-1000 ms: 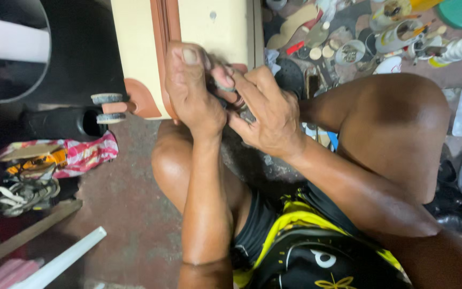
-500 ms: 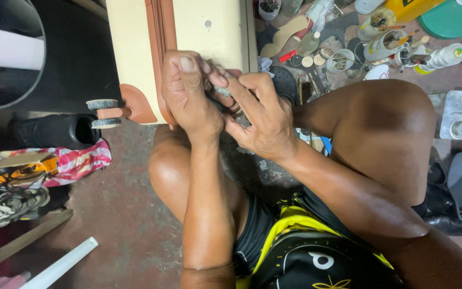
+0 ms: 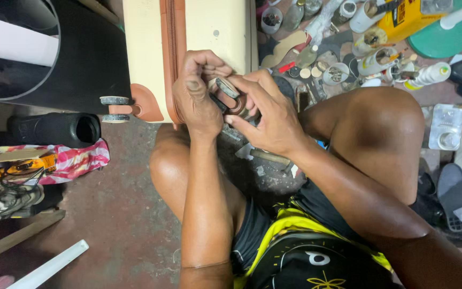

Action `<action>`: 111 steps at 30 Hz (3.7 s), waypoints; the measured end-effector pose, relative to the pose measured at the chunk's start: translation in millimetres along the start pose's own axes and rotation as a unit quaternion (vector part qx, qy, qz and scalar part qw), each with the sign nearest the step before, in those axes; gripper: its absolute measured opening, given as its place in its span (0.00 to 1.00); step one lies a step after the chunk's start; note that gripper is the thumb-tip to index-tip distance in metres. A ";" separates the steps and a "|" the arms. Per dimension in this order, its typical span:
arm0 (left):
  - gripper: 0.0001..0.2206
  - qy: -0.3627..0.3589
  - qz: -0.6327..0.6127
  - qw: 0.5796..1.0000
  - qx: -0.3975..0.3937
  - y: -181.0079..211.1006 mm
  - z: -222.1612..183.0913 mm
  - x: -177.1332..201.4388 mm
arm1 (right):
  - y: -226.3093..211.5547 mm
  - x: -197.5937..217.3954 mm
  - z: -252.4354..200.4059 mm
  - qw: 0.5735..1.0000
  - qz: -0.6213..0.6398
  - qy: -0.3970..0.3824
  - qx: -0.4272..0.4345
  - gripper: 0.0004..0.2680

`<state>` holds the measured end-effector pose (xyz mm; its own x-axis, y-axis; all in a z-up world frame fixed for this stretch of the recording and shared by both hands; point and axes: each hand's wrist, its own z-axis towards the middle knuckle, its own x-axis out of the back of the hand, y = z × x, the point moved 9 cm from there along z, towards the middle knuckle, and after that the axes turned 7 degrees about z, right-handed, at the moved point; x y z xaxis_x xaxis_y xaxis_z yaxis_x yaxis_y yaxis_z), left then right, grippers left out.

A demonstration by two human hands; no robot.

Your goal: The person uses a hacksaw to cut the plastic housing of a suitcase wheel and then uses their hands to pull and remove the damaged wheel components.

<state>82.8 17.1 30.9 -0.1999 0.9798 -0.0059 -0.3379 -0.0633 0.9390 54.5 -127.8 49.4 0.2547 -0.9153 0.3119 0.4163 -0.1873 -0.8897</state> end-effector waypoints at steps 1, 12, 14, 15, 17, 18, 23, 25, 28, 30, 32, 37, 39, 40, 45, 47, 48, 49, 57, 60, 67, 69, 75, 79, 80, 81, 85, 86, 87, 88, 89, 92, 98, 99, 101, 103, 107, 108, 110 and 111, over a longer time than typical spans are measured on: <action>0.39 -0.004 -0.003 1.000 0.010 -0.9 -1.7 -0.1 | -2.2 -1.7 -1.8 1.000 -0.013 -0.003 0.013 0.26; 0.46 -0.024 0.119 0.992 0.024 11.4 0.7 -3.8 | 8.5 -14.3 -0.2 0.998 -0.050 -0.010 -0.034 0.22; 0.45 -0.022 0.108 0.994 0.009 14.8 10.4 -4.5 | 8.8 -11.2 10.4 0.999 -0.028 -0.013 -0.038 0.22; 0.45 -0.023 0.102 0.995 0.007 15.5 12.0 -5.4 | 11.6 -8.5 12.0 0.998 -0.006 -0.010 -0.062 0.22; 0.40 -0.021 0.042 0.999 0.001 14.7 10.9 -6.2 | 11.9 -4.6 10.7 0.997 0.019 -0.001 -0.071 0.23; 0.37 -0.025 0.013 1.000 0.003 12.3 8.2 -6.6 | 9.3 -3.7 8.0 0.998 0.023 0.006 -0.057 0.23; 0.24 -0.027 -0.096 0.993 0.068 -6.0 -6.3 -8.7 | 1.7 -3.1 -5.1 0.999 -0.035 0.012 -0.008 0.25; 0.21 -0.024 -0.106 0.991 0.076 -7.0 0.3 -10.0 | -0.8 -1.1 -0.7 0.999 -0.043 0.028 0.014 0.26; 0.19 -0.006 -0.111 0.993 0.047 -3.4 5.1 -12.1 | -2.9 1.2 -0.8 0.994 -0.077 0.066 0.036 0.25; 0.20 0.003 -0.127 0.991 0.045 -5.5 0.4 -15.2 | -7.0 -1.9 -9.5 0.987 -0.127 0.075 0.057 0.25; 0.21 0.019 -0.122 0.992 0.035 -8.2 4.6 -16.2 | -8.5 -2.6 -7.2 0.982 -0.152 0.079 0.085 0.24; 0.23 0.032 -0.097 0.994 0.025 -4.4 0.4 -11.4 | -11.2 -2.7 -4.9 0.986 -0.147 0.043 0.071 0.24; 0.26 0.038 -0.054 0.998 0.000 1.7 4.9 -9.6 | -5.6 4.8 3.0 0.998 -0.053 0.019 0.038 0.22; 0.29 0.037 -0.058 0.998 -0.003 2.7 3.2 -8.0 | -2.5 5.6 3.3 1.000 -0.002 0.001 0.018 0.21; 0.43 0.007 -0.004 1.000 0.001 7.3 -6.0 0.5 | -5.9 3.6 1.3 1.000 -0.004 -0.011 0.025 0.16; 0.45 0.024 0.048 0.999 0.006 10.9 -7.1 4.9 | -4.6 3.7 2.7 1.000 -0.020 -0.006 0.019 0.13; 0.46 0.033 0.073 0.997 0.006 12.7 -5.7 6.4 | -2.7 3.9 4.9 1.000 -0.024 -0.002 0.012 0.11; 0.46 0.036 0.093 0.995 -0.011 17.9 -5.9 6.7 | -1.1 3.4 4.8 1.000 -0.027 0.003 0.000 0.10; 0.46 0.003 0.152 0.988 -0.008 24.9 -1.2 -7.5 | 3.8 1.1 14.0 0.997 -0.072 0.008 -0.006 0.04; 0.47 -0.028 0.151 0.988 -0.002 25.6 1.6 -15.0 | 4.3 4.3 14.0 0.996 -0.088 0.000 -0.019 0.05; 0.44 -0.023 0.193 0.979 -0.067 36.9 -5.1 -19.2 | -7.5 7.5 20.4 0.984 -0.175 -0.027 0.030 0.07; 0.40 -0.024 0.181 0.980 -0.074 37.0 -4.2 -21.4 | -5.3 6.1 28.4 0.976 -0.212 -0.044 0.036 0.07; 0.22 -0.026 0.243 0.965 -0.090 44.1 -1.1 -16.7 | 11.1 -3.6 21.4 0.955 -0.267 -0.069 -0.110 0.12; 0.18 -0.002 0.180 0.980 -0.080 52.4 0.7 -24.0 | 0.2 18.0 29.3 0.971 -0.219 -0.059 -0.071 0.10; 0.18 -0.010 0.150 0.986 -0.069 46.1 -2.4 -19.9 | 0.9 17.9 20.5 0.978 -0.185 -0.061 -0.070 0.09; 0.18 -0.019 0.120 0.991 -0.057 38.8 -5.8 -18.5 | 3.8 19.9 11.9 0.984 -0.150 -0.061 -0.069 0.09; 0.17 0.056 0.189 0.979 -0.053 25.3 -12.8 -2.9 | 17.2 27.6 6.9 0.995 -0.069 -0.051 -0.049 0.07; 0.16 0.065 0.189 0.979 -0.027 20.5 -13.8 0.4 | 19.7 25.8 7.1 0.995 -0.062 -0.055 -0.049 0.08; 0.15 0.068 0.185 0.980 -0.010 16.9 -9.5 -1.5 | 22.0 28.2 11.6 0.996 -0.060 -0.050 -0.045 0.09; 0.15 0.066 0.189 0.980 -0.019 19.5 -7.2 -5.4 | 23.1 29.9 15.9 0.996 -0.059 -0.044 -0.041 0.10; 0.14 0.078 0.194 0.978 -0.024 23.5 -8.8 -6.5 | 28.7 25.8 19.9 0.994 -0.036 -0.068 -0.073 0.10; 0.16 0.084 0.171 0.982 0.004 24.0 -12.6 -8.6 | 35.9 9.8 25.2 0.982 0.033 -0.128 -0.134 0.11; 0.22 0.057 0.148 0.983 -0.094 39.2 -4.3 -10.4 | 49.9 0.6 22.5 0.944 0.209 -0.160 -0.201 0.12; 0.23 0.054 0.157 0.977 -0.130 45.0 -4.9 -10.6 | 50.6 -2.4 19.6 0.930 0.262 -0.162 -0.201 0.12; 0.21 0.016 0.116 0.990 -0.080 35.1 -1.4 -12.6 | 57.1 -5.7 14.2 0.904 0.341 -0.137 -0.218 0.12; 0.18 -0.010 0.046 0.999 -0.018 22.9 1.2 -16.1 | 68.8 -6.0 8.7 0.880 0.394 -0.081 -0.252 0.12; 0.12 -0.027 -0.072 0.995 0.060 1.2 2.2 -25.4 | 73.3 -7.7 5.5 0.881 0.396 -0.078 -0.246 0.13; 0.11 -0.028 -0.081 0.994 0.061 -2.0 2.8 -27.3 | 73.3 -7.5 5.4 0.879 0.397 -0.080 -0.249 0.13; 0.12 -0.014 -0.080 0.996 0.040 -5.1 5.5 -28.8 | 72.1 -4.3 5.2 0.880 0.395 -0.076 -0.254 0.13; 0.14 -0.004 -0.077 0.997 0.028 -5.5 6.3 -28.9 | 70.6 -2.9 6.1 0.880 0.393 -0.077 -0.255 0.13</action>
<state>96.2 -9.7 28.1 -0.1427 0.9786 -0.1481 -0.3111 0.0976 0.9453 88.5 -136.2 -12.3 0.4207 -0.7822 -0.4595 -0.3768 0.3101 -0.8729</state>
